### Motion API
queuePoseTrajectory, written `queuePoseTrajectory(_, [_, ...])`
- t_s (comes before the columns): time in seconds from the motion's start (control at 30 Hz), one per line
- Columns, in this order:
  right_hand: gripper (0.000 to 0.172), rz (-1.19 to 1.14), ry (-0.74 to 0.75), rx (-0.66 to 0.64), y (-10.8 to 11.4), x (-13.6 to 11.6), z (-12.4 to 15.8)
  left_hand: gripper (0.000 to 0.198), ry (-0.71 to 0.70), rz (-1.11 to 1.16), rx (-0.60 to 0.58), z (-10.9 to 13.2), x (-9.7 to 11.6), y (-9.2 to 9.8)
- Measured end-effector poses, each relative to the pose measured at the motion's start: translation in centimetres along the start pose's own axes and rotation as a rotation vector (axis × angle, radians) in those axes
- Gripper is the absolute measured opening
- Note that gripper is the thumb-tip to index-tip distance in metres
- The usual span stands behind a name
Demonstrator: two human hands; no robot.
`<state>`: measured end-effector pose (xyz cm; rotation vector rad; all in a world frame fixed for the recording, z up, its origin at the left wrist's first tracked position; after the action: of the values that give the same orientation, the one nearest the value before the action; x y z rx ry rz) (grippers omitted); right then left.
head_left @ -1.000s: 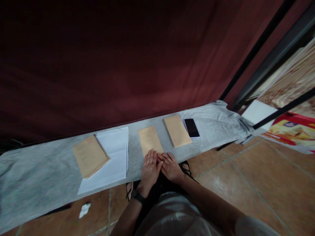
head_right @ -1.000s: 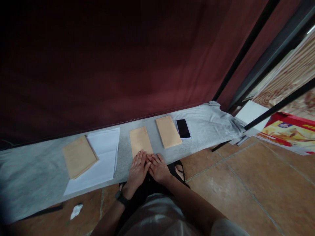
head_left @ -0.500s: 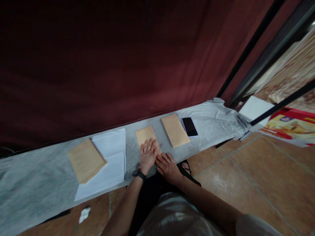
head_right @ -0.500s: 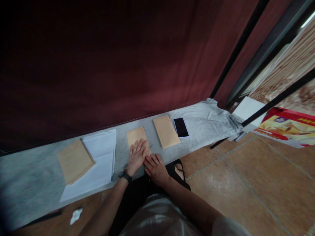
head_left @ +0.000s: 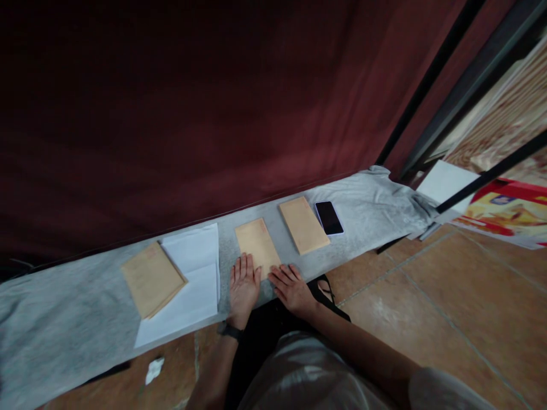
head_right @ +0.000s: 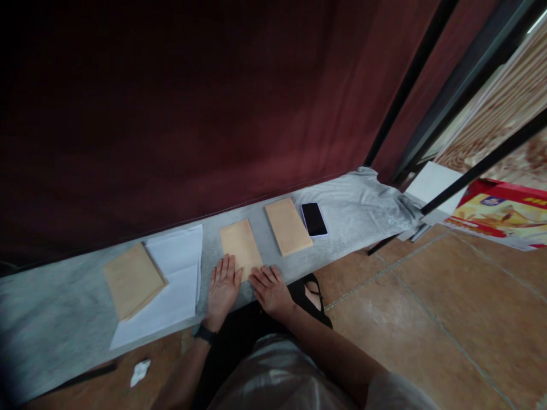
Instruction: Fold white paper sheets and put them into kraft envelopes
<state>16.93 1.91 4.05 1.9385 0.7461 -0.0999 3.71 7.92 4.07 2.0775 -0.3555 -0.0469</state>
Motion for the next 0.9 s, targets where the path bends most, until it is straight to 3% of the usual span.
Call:
queuePoseTrajectory(0.2, [0.044,-0.03,-0.015,-0.001,0.2,0.1,-0.3,0.047,-0.176,-0.069,-0.093,2.4,1.6,1.1])
queuePoseTrajectory(0.37, [0.044,-0.108,-0.098,0.027,0.4,1.1,-0.7,0.044,-0.283,-0.185,-0.25,1.7,3.0,1.8])
queuePoseTrajectory(0.5, [0.049,-0.163,-0.144,0.069,0.5,1.9,-0.9,0.044,-0.314,-0.247,-0.293,0.5,4.9,2.3])
queuePoseTrajectory(0.73, [0.054,-0.327,-0.272,0.155,1.4,3.0,-1.2,0.03,-0.227,-0.208,-0.376,-1.3,5.8,2.2])
queuePoseTrajectory(0.83, [0.059,-0.451,-0.405,0.236,2.0,4.5,-0.9,0.028,-0.086,-0.119,-0.303,-2.7,4.0,3.8])
queuePoseTrajectory(0.9, [0.059,-0.536,-0.518,0.293,2.1,5.8,-0.6,0.024,0.121,0.024,-0.179,-3.8,1.8,5.4])
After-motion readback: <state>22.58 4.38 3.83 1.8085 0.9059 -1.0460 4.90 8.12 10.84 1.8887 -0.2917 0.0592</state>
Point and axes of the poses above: each hand's wrist, its own z-axis away from the middle knuckle, its own y-axis out of the back of the hand, x = y × z, the point moved 10 cm from there along -z, towards the middle knuckle, and after that the axes turned 15 degrees about x, right-handed, at the moved point
